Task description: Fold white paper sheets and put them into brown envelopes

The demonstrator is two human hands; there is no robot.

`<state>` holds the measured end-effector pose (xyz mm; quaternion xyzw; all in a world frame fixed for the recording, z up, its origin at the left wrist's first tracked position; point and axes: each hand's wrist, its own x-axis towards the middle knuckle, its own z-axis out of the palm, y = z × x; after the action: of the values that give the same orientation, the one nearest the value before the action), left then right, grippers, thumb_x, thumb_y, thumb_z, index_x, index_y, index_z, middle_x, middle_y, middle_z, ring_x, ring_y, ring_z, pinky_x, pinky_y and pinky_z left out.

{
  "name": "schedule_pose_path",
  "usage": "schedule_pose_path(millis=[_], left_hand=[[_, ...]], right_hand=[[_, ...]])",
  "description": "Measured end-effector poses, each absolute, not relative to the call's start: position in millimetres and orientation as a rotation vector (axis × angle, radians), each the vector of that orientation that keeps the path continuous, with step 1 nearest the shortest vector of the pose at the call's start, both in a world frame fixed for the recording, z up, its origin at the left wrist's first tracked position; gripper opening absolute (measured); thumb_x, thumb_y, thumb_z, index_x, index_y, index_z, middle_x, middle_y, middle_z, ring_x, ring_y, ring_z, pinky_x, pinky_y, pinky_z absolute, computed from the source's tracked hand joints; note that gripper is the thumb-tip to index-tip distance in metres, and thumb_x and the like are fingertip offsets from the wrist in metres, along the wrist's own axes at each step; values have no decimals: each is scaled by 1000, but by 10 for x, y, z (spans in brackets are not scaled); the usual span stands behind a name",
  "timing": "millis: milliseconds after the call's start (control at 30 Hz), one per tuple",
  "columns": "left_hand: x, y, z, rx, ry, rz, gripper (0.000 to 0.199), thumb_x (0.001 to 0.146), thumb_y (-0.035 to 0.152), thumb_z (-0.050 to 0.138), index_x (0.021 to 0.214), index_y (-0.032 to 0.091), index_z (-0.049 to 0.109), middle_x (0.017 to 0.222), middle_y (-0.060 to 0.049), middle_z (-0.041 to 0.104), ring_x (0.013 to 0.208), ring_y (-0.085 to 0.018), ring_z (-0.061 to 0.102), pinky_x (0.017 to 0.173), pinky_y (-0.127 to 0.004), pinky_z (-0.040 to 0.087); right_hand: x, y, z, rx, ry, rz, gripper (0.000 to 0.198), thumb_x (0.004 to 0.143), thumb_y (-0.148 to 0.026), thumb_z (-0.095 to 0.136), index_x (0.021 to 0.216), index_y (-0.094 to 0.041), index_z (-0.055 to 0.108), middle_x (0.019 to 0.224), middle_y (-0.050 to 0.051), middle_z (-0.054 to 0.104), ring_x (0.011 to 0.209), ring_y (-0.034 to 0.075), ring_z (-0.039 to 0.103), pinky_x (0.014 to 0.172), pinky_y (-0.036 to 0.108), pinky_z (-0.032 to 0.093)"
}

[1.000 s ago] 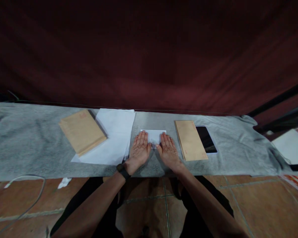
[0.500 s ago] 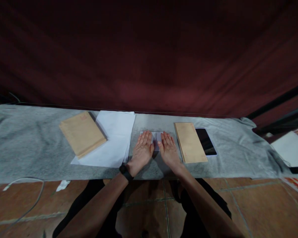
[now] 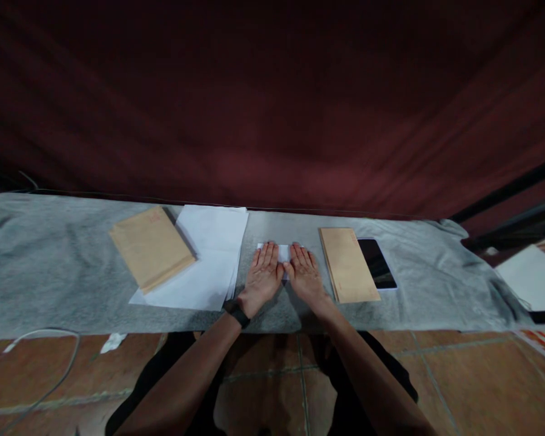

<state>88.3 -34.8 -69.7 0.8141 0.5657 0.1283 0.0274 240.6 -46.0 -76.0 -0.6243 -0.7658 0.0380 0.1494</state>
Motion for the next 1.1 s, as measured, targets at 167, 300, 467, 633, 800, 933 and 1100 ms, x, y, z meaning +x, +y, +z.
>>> schedule_pose_path(millis=[167,300,467,633,800,933,1100], left_hand=[[775,-362,-745,2488,1815,413,60,102,36,31,152,3,35,161,-19,32,152,-28,25,124,-46,21],[689,-367,-778,2456,1868,472,62,102,39,33,153,5,33,160,-19,35,151,-29,26,123,-48,24],[646,-369,-778,2408,1908,493,62,102,38,32,153,4,34,159,-21,34,150,-30,29,122,-49,26],[655,-387,-747,2374,1922,554,62,101,37,35,151,1,35,158,-24,35,149,-33,31,119,-52,30],[663,-398,-681,2301,1925,545,60,96,29,43,149,1,39,154,-25,42,141,-37,42,113,-52,39],[629,-361,-682,2223,1852,703,60,90,22,50,147,5,42,147,-23,51,134,-33,50,112,-48,42],[530,-253,-754,1946,1727,983,62,84,18,55,145,13,46,134,-16,61,119,-28,60,103,-47,50]], right_hand=[[2471,-493,-800,-1804,-2169,10,60,106,-43,31,155,-8,32,161,14,34,150,27,30,121,46,23],[2529,-508,-819,-1823,-2144,-29,60,106,-44,32,154,-7,35,159,18,36,148,29,33,119,49,27],[2578,-550,-858,-1848,-2089,-71,65,105,-47,32,154,-4,35,158,21,37,147,31,34,118,48,28],[2564,-564,-786,-1890,-2023,-55,62,103,-45,38,150,-6,40,153,21,45,140,34,41,112,51,34],[2528,-533,-609,-2021,-1966,35,49,97,-42,51,137,-14,56,133,19,60,115,35,55,96,49,44],[2512,-495,-561,-2053,-1946,39,49,95,-37,53,138,-13,54,123,19,61,111,34,55,93,46,44],[2527,-467,-603,-2017,-1935,35,48,94,-32,52,138,-12,55,115,18,62,106,34,55,93,46,44]])
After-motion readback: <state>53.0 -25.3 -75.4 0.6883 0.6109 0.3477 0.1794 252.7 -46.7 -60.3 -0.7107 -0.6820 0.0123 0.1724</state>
